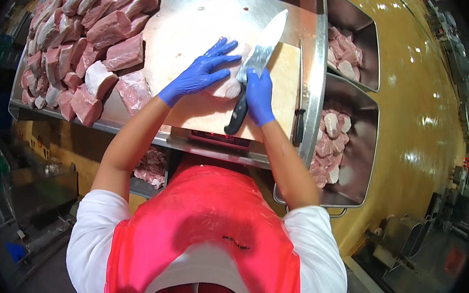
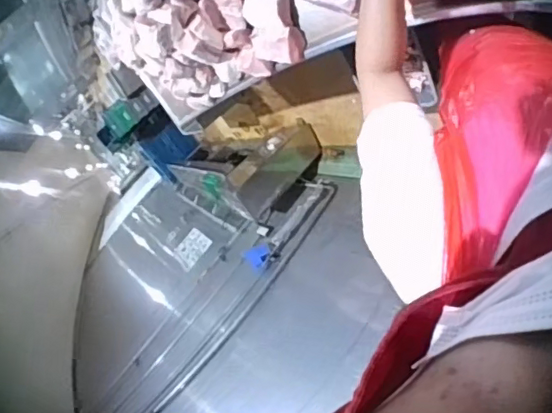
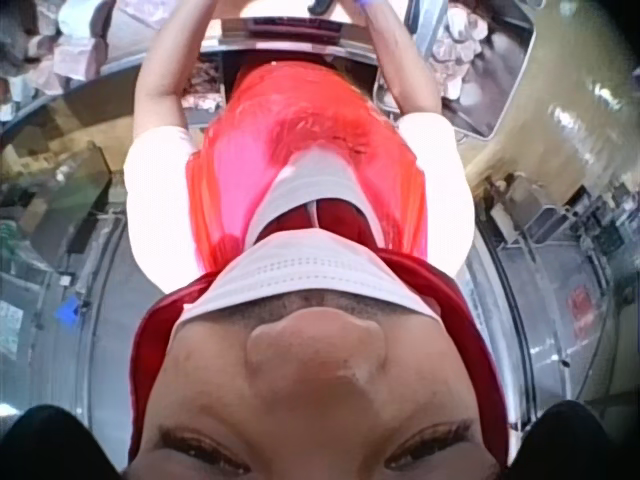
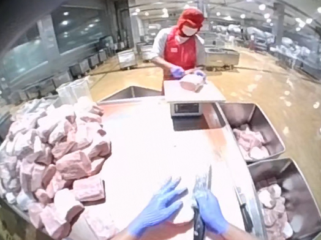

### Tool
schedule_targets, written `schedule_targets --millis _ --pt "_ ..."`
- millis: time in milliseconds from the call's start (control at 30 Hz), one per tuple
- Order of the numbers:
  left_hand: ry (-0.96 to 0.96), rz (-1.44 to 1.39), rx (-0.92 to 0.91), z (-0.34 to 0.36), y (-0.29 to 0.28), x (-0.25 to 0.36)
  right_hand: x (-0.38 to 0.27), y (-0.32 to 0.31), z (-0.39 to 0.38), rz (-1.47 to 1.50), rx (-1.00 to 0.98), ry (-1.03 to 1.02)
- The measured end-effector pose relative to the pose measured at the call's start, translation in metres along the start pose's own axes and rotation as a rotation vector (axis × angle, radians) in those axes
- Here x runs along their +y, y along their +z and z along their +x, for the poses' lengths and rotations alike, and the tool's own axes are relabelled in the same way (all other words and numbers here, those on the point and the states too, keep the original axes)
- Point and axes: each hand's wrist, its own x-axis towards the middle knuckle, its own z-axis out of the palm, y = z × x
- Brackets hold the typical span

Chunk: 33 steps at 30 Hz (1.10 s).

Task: The person cuts large pieces of raw meat into smaller portions using a knife on a cutting board. They trim fat and separate lean meat, placing the cut pieces into metal trays. The person handles the meat with gloved hands and uses a knife for all cutting actions.

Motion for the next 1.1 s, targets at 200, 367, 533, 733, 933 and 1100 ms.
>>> schedule_targets --millis 200,367,533,733,933,1100 --pt "-0.44 -0.729 0.42 -0.063 -0.011 0.02 -0.019 -0.027 -0.054 -0.056 -0.107 0.211" --pt "-0.568 -0.75 0.799 -0.184 -0.016 0.034 -0.042 -0.002 -0.112 -0.709 -0.461 -0.22" --pt "-0.593 -0.608 0.785 -0.219 -0.017 0.056 -0.069 0.06 -0.088 -0.89 -0.541 -0.33" --pt "-0.577 -0.387 0.725 -0.221 -0.007 0.061 -0.074 -0.025 -0.131 -1.16 -0.691 -0.109" --pt "-0.342 0.133 0.604 -0.14 0.016 0.073 -0.119 -0.073 -0.149 -1.065 -0.681 -0.199" --pt "-0.262 0.384 0.565 -0.121 0.026 0.022 -0.107 -0.031 -0.114 -0.865 -0.52 -0.358"
